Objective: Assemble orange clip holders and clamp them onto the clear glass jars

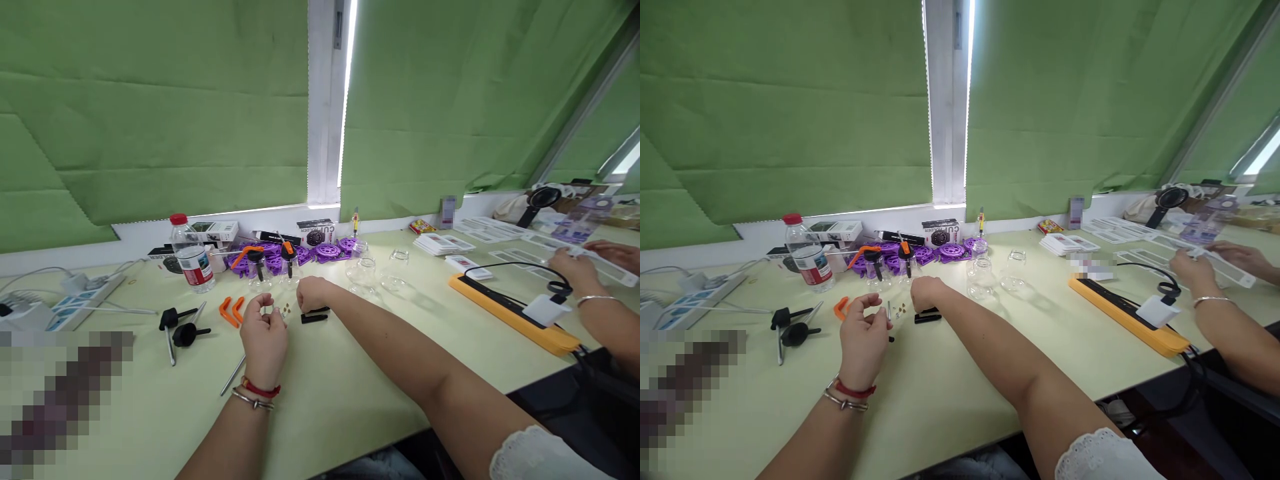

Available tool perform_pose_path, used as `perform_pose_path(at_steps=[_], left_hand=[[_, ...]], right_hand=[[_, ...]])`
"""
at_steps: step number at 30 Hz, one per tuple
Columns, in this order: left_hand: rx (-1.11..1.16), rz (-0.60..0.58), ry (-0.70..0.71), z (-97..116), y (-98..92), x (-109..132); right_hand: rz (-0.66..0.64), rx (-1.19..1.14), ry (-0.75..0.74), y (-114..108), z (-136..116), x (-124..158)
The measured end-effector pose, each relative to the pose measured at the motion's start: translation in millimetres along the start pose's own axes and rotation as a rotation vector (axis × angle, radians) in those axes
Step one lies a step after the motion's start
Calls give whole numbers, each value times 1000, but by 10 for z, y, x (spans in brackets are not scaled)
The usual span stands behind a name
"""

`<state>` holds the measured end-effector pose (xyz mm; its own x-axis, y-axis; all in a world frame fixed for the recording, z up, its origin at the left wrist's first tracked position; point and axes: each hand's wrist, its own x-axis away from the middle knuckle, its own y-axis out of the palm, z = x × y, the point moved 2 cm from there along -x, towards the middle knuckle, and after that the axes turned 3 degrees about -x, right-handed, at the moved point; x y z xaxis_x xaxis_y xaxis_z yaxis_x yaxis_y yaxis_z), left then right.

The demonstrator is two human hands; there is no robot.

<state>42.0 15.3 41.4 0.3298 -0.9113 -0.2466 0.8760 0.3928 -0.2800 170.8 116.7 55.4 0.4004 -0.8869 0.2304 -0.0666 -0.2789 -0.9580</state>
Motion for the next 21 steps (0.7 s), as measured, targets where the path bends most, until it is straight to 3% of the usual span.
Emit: perform_pose_path(at_steps=[21], left_hand=[[-15,-3,0,15,3,0]], right_hand=[[26,-7,-95,66,-63,29]])
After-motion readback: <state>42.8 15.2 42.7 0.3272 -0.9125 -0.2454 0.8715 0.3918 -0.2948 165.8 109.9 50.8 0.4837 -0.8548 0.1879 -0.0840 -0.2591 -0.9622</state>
